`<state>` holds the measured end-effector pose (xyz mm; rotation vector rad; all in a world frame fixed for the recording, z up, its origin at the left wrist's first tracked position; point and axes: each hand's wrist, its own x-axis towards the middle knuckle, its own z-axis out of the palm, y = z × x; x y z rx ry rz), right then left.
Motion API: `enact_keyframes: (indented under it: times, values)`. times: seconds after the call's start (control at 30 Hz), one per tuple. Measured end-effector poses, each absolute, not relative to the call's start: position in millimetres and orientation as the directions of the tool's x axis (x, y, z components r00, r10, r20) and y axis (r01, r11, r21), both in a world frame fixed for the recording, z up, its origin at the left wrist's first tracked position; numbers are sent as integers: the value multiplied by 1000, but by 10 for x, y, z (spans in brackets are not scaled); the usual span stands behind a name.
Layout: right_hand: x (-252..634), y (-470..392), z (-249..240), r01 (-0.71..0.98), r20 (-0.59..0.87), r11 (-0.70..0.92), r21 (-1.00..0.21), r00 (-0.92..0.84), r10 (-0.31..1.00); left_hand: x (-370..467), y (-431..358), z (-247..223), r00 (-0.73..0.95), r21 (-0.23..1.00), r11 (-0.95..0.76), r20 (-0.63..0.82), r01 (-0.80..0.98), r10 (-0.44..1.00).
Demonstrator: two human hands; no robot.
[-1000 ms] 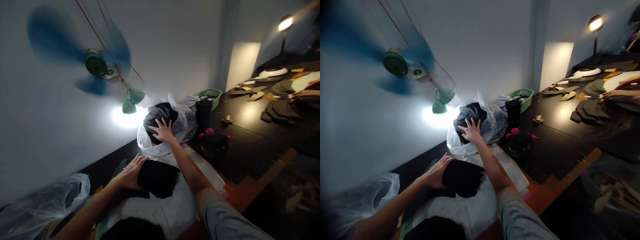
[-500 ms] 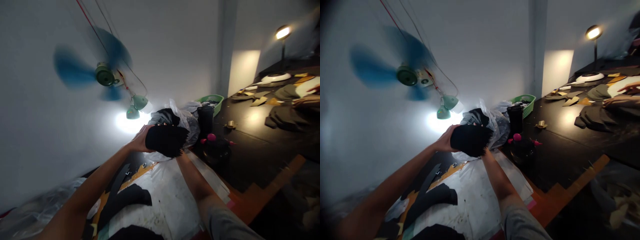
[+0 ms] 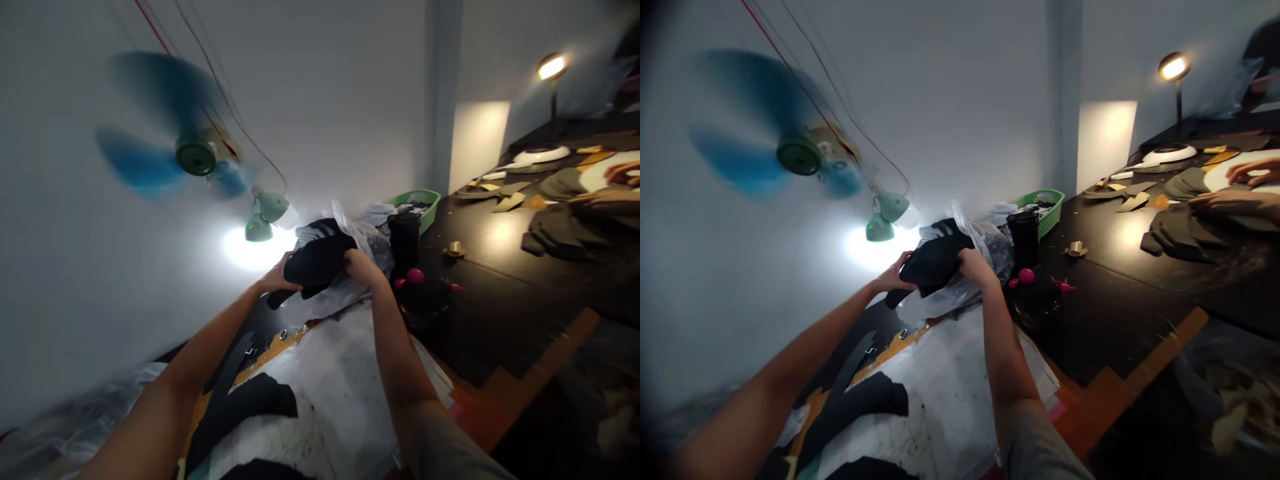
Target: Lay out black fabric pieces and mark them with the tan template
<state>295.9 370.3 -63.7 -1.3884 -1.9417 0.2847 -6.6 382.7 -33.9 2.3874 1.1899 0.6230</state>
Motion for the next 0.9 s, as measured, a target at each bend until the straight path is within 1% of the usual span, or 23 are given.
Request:
enact_keyframes:
  times: [0.07,0.13,0.17,0.2,0.23,0.27,0.33,0.4,0.47,0.53,0.6,0.7,0.77,0.8,0.83,0.87,0.9]
  values:
    - [3061,3651,-547,729,467,375,-573,-86,880,-69,3836,-335,558,519,-579,217,629,801]
    - [3046,3561,-463,712,569,394,-581,9,822,-61,3845,-324,591,497,-611,222,615,775]
    - [2991,3512,-433,704,620,425,-569,27,784,-56,3850,-321,607,485,-628,224,609,762]
    - [2912,3466,-413,699,656,466,-543,7,755,-51,3857,-319,619,471,-642,229,605,752]
    - [2819,3427,-406,699,668,507,-504,-56,742,-47,3863,-319,626,455,-653,235,606,744]
    - [2723,3398,-411,705,650,541,-459,-149,745,-42,3868,-321,628,438,-661,242,609,739]
    - [2559,3373,-447,737,536,565,-370,-327,778,-33,3872,-329,628,396,-672,256,625,735]
    - [2471,3385,-496,772,434,554,-312,-403,806,-21,3870,-338,626,352,-680,268,643,732]
    - [2448,3409,-535,796,383,531,-290,-412,827,-8,3866,-342,628,316,-685,276,656,728]
    - [2446,3424,-549,806,363,521,-281,-414,835,1,3867,-337,627,290,-687,279,667,727]
    - [2425,3424,-544,815,375,518,-261,-409,832,0,3866,-322,623,271,-683,281,679,730]
    - [2360,3413,-530,825,433,519,-224,-393,811,-17,3841,-308,604,246,-663,279,707,747]
    - [2331,3416,-528,829,463,512,-226,-371,805,-35,3796,-341,542,218,-612,305,761,783]
    - [2331,3422,-529,833,475,497,-243,-345,810,-46,3768,-380,477,206,-563,350,800,806]
    - [2343,3432,-529,839,485,472,-271,-305,819,-58,3738,-435,383,207,-496,418,843,824]
    - [2367,3445,-528,844,493,438,-310,-251,833,-71,3710,-504,258,236,-414,495,879,830]
    - [2401,3460,-525,842,495,397,-364,-186,849,-86,3684,-583,113,307,-327,551,894,827]
